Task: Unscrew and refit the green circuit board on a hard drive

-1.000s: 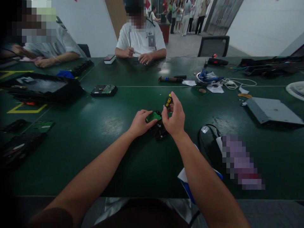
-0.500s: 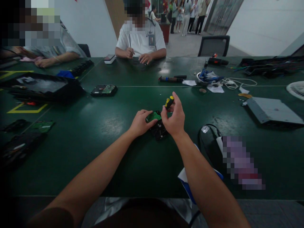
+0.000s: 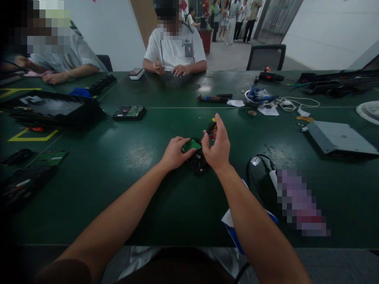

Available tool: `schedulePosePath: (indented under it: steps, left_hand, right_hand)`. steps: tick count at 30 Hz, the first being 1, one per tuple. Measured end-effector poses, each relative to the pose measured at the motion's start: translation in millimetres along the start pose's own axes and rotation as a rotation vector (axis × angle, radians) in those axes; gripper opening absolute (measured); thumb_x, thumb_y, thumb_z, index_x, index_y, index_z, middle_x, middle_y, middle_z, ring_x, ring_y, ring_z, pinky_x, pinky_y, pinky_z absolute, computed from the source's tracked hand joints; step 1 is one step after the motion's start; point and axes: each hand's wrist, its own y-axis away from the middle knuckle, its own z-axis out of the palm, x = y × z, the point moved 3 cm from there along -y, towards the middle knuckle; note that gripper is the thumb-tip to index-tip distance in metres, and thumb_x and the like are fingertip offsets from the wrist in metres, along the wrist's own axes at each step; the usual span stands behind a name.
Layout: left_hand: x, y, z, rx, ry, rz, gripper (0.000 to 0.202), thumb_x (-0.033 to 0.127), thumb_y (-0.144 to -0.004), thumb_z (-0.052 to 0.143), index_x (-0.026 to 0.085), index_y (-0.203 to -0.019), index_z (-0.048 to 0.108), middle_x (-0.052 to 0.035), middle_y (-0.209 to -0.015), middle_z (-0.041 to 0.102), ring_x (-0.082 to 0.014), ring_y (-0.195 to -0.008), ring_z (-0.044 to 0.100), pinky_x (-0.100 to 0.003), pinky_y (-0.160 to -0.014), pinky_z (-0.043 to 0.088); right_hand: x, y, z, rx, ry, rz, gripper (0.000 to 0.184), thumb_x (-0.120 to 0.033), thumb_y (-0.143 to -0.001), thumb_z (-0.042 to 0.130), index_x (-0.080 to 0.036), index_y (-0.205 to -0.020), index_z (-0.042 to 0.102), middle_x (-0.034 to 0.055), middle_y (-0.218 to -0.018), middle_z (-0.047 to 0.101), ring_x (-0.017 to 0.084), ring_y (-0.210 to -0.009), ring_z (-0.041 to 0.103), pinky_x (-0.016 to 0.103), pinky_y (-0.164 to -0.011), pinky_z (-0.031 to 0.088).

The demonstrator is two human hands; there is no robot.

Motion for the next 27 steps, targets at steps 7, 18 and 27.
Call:
schedulePosePath:
  steps: [7, 18, 27]
  left_hand:
    - [0.2, 0.1, -0.8, -0.008, -0.003, 0.013, 0.056, 0.053, -0.091, 0.07, 0.019, -0.137, 0.067, -0.0132, -0.124, 0.068, -0.031, -0.117, 0.061, -0.046, -0.101, 0.052]
    - [0.7, 1.1, -1.1, 0.0, 0.004, 0.016, 0.059, 0.051, -0.091, 0.07, 0.014, -0.137, 0.067, -0.015, -0.122, 0.068, -0.0316, -0.117, 0.06, -0.046, -0.102, 0.052]
    - [-0.7, 0.2, 0.1, -0.01, 0.003, 0.006, 0.059, 0.052, -0.091, 0.07, 0.016, -0.138, 0.067, -0.0146, -0.123, 0.068, -0.0315, -0.117, 0.06, -0.046, -0.102, 0.052]
  right_hand:
    - [6.2, 1.2, 0.2, 0.031, 0.033, -0.006, 0.072, -0.036, -0.097, 0.06, -0.034, -0.162, 0.028, 0.0116, -0.135, 0.058, 0.025, -0.098, 0.07, 0.045, -0.073, 0.068]
    - [-0.5, -0.1, -1.9, 0.026, 0.049, -0.013, 0.074, -0.028, -0.095, 0.057, -0.03, -0.162, 0.025, 0.0144, -0.145, 0.056, 0.024, -0.096, 0.071, 0.043, -0.074, 0.068]
    - [0.4, -0.4, -1.8, -0.001, 0.058, -0.001, 0.072, -0.03, -0.096, 0.058, -0.032, -0.161, 0.028, 0.0107, -0.135, 0.06, 0.025, -0.1, 0.069, 0.044, -0.081, 0.067]
